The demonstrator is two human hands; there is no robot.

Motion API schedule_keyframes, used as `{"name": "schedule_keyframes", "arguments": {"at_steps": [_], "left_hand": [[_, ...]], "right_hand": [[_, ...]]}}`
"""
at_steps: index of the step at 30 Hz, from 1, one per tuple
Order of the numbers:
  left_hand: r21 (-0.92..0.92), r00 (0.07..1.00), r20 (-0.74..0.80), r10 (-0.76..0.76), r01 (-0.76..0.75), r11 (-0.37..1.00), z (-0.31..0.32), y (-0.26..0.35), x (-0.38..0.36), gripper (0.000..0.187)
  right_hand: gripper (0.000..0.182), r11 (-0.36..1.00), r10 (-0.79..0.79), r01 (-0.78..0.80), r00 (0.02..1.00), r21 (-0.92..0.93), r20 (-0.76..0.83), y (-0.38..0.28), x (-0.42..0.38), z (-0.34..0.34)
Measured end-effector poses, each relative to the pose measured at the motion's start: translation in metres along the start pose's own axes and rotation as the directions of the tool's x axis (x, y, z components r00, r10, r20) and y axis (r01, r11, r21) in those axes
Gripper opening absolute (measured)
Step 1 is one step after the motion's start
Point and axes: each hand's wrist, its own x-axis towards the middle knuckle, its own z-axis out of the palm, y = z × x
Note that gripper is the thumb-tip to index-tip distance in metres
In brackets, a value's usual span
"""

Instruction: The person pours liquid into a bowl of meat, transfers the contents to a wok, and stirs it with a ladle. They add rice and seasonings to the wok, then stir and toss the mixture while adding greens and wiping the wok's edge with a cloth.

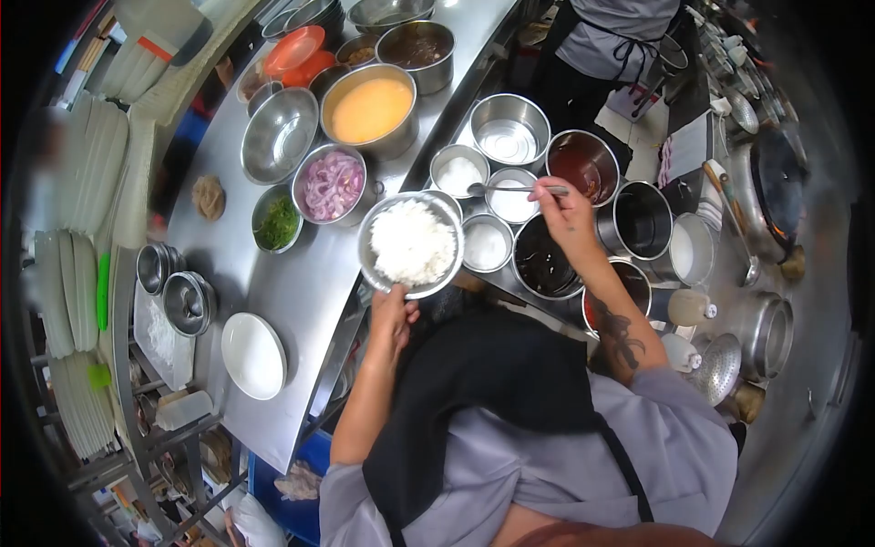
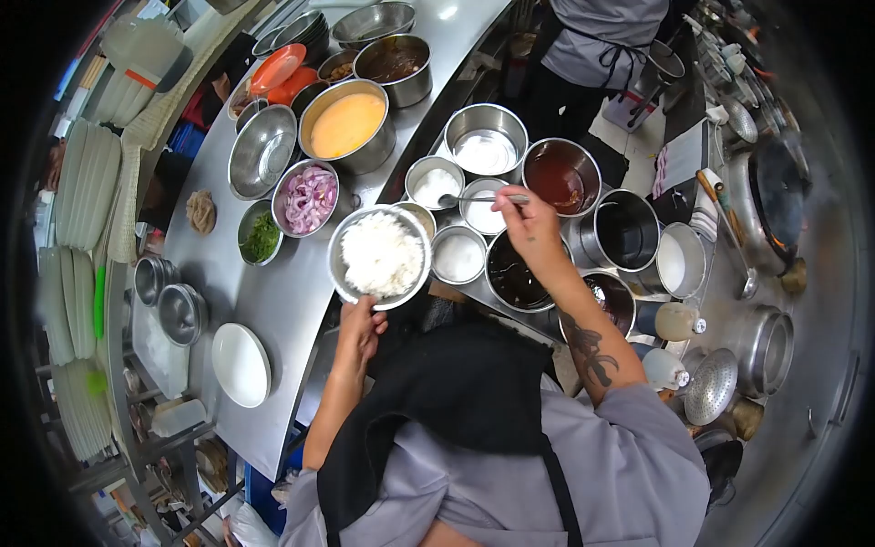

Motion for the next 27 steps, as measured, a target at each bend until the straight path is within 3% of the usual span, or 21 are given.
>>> {"name": "schedule_keyframes", "arguments": {"at_steps": [3, 10, 15, 18, 20, 24, 27], "left_hand": [[-0.039, 0.983, -0.172, 0.071, -0.079, 0.996, -0.033, -0.001, -0.020, 0.015], [-0.128, 0.919, -0.387, 0.079, -0.139, 0.982, -0.086, -0.002, -0.052, 0.014], [-0.201, 0.920, -0.388, 0.059, -0.147, 0.968, -0.102, -0.006, -0.056, 0.023], [-0.211, 0.921, -0.384, 0.063, -0.154, 0.965, -0.099, -0.004, -0.059, 0.020], [-0.215, 0.921, -0.384, 0.060, -0.153, 0.964, -0.098, -0.003, -0.058, 0.018], [-0.216, 0.931, -0.364, 0.043, -0.129, 0.968, -0.097, -0.002, -0.056, 0.017], [-0.211, 0.932, -0.359, 0.042, -0.125, 0.969, -0.091, 0.003, -0.055, 0.017]], "right_hand": [[0.016, 0.998, -0.021, 0.029, 0.989, -0.056, 0.148, 0.011, 0.002, 0.033], [0.015, 0.989, -0.053, 0.095, 0.939, -0.109, 0.339, 0.053, 0.003, 0.094], [0.015, 1.000, 0.002, 0.001, 0.958, -0.012, 0.288, 0.051, 0.003, 0.109], [0.014, 0.997, -0.021, 0.049, 0.928, -0.066, 0.372, 0.046, 0.006, 0.109], [0.014, 0.958, -0.106, 0.187, 0.936, -0.216, 0.336, 0.043, 0.012, 0.108], [0.014, 0.968, -0.119, 0.172, 0.955, -0.184, 0.270, 0.052, 0.015, 0.112], [0.015, 0.982, -0.081, 0.135, 0.931, -0.130, 0.356, 0.056, 0.016, 0.114]]}}
